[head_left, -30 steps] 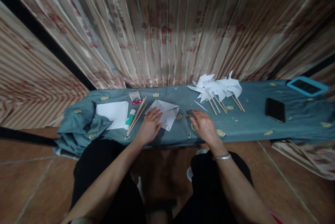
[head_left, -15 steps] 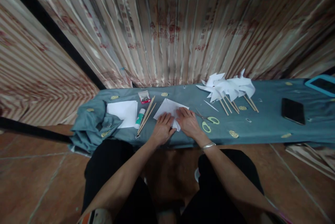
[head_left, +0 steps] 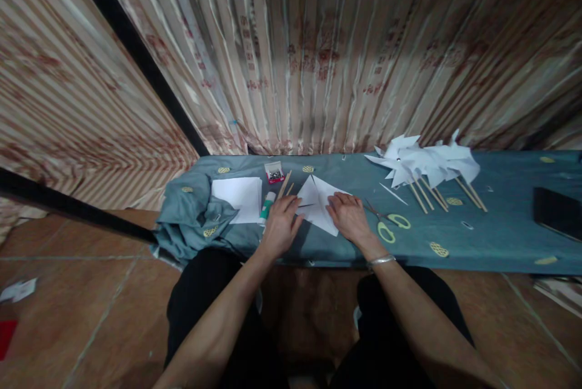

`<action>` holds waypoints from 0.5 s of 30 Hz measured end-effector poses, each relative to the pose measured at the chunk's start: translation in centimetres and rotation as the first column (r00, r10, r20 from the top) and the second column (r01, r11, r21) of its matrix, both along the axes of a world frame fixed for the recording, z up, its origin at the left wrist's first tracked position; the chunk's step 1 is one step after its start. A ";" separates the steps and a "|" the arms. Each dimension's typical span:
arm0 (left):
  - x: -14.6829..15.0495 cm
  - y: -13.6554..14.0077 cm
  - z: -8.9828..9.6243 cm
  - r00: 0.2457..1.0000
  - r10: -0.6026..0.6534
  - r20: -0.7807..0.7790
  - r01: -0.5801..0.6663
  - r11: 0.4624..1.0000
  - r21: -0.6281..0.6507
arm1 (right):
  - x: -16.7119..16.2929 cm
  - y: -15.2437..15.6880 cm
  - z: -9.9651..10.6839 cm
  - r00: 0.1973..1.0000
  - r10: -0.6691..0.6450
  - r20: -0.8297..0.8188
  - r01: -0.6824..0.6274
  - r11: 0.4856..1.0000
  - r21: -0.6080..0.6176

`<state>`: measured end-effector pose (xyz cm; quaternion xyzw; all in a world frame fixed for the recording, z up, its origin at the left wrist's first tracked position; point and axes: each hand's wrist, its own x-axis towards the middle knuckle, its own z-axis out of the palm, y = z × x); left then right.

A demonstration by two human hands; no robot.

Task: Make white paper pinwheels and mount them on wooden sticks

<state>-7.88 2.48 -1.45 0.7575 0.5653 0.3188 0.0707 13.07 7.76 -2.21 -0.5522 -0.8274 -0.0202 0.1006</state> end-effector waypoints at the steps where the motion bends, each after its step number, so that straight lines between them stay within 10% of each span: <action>1: -1.5 0.1 0.4 0.999 0.044 0.012 -0.044 0.999 0.006 | 0.0 0.1 0.0 1.000 -0.003 -0.003 0.003 1.000 -0.005; 6: -7.0 -0.1 0.7 0.968 0.251 0.007 -0.249 0.964 -0.096 | -0.1 0.3 -0.3 1.000 -0.006 -0.019 0.006 1.000 0.006; 15: -7.0 -0.4 0.3 0.933 0.350 0.078 -0.319 0.910 -0.263 | -0.4 0.1 0.3 0.983 -0.003 -0.185 0.009 0.999 0.033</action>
